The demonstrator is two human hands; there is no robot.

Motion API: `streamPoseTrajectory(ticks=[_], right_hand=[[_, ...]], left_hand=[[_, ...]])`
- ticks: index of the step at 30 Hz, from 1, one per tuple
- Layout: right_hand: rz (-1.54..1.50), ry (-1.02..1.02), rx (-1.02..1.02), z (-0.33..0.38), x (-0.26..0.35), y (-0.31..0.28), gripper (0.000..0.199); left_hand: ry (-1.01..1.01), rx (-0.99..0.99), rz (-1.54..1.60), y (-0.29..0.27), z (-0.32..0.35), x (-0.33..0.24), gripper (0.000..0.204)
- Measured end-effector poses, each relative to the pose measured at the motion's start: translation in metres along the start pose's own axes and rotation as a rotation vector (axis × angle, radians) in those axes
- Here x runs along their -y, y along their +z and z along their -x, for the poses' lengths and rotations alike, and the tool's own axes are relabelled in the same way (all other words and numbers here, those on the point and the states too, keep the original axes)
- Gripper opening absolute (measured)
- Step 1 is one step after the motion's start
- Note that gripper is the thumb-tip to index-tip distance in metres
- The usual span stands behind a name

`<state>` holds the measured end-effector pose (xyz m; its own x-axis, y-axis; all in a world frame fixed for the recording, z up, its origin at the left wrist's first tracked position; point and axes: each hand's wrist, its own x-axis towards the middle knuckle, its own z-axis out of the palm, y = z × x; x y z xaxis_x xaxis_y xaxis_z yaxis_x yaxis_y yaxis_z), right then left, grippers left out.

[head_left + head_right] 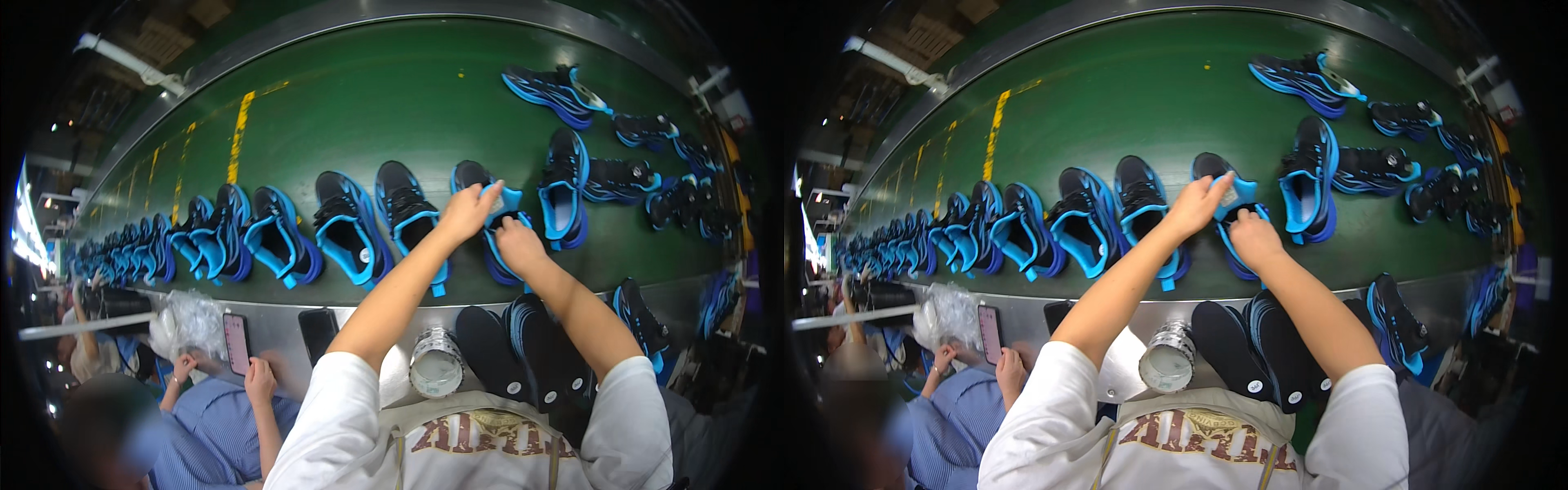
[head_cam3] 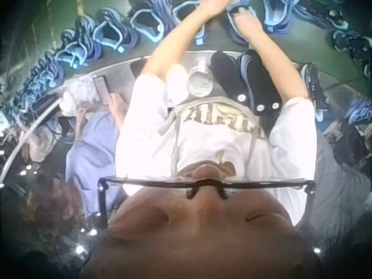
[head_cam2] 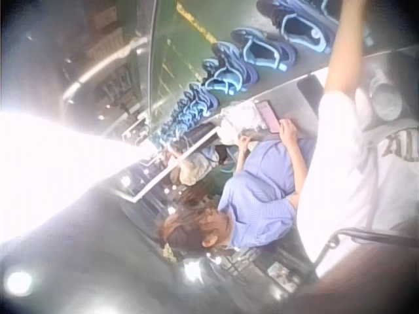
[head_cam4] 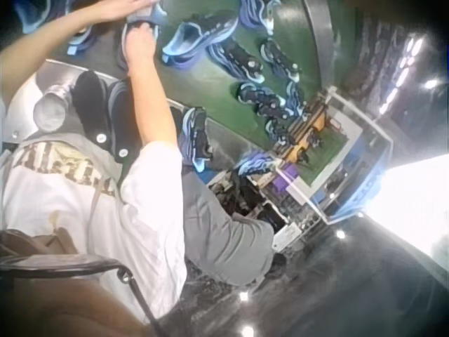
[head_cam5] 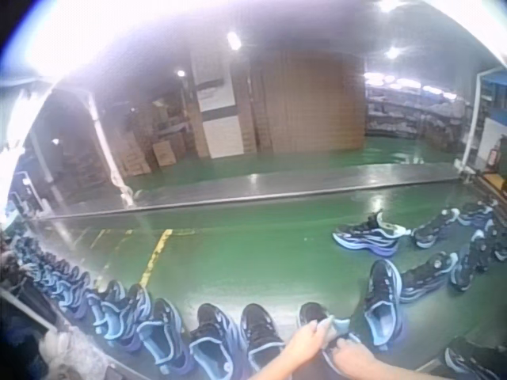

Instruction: The person inserts insoles into shoes on a conveyor belt, walks to a storage rack to retrieve a batch of insoles, and returns to the conveyor belt to insert insoles into more shoes.

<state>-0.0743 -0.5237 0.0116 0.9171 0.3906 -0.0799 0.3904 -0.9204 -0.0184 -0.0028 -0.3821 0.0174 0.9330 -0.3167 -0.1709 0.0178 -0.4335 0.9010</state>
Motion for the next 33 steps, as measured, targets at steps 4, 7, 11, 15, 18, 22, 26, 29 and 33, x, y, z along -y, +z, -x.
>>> streamPoseTrajectory(ticks=[4,7,11,15,18,22,26,29,33], right_hand=[[0.022,0.098,0.171,-0.010,0.009,-0.007,0.020],[0.033,0.070,0.455,-0.016,0.006,-0.019,0.026],[0.187,0.031,0.711,-0.024,0.010,-0.018,0.030],[0.315,-0.077,0.783,-0.027,0.007,-0.012,0.030],[0.309,-0.207,0.754,-0.024,-0.002,-0.008,0.028],[0.219,-0.464,0.677,-0.014,-0.013,-0.025,0.038],[-0.053,-0.195,1.065,-0.012,-0.001,-0.086,0.064],[-0.089,-0.103,0.783,0.010,0.005,-0.053,0.063],[-0.266,-0.154,-0.181,0.041,0.002,-0.026,0.017]], left_hand=[[0.002,-0.005,-0.015,-0.004,0.001,0.005,0.058],[0.027,-0.003,-0.002,-0.003,0.003,0.006,0.057],[-0.011,0.021,-0.009,-0.004,0.004,0.004,0.058],[-0.015,0.031,-0.027,-0.006,0.005,0.002,0.058],[-0.031,-0.162,-0.129,-0.004,0.010,-0.009,0.055],[0.412,-0.488,-0.340,0.002,0.007,-0.001,0.033],[0.615,-0.294,-0.628,-0.007,0.010,-0.002,0.028],[0.522,-0.146,-0.624,-0.008,0.011,-0.014,0.040],[0.422,-0.029,-0.622,-0.013,0.008,-0.017,0.049]])
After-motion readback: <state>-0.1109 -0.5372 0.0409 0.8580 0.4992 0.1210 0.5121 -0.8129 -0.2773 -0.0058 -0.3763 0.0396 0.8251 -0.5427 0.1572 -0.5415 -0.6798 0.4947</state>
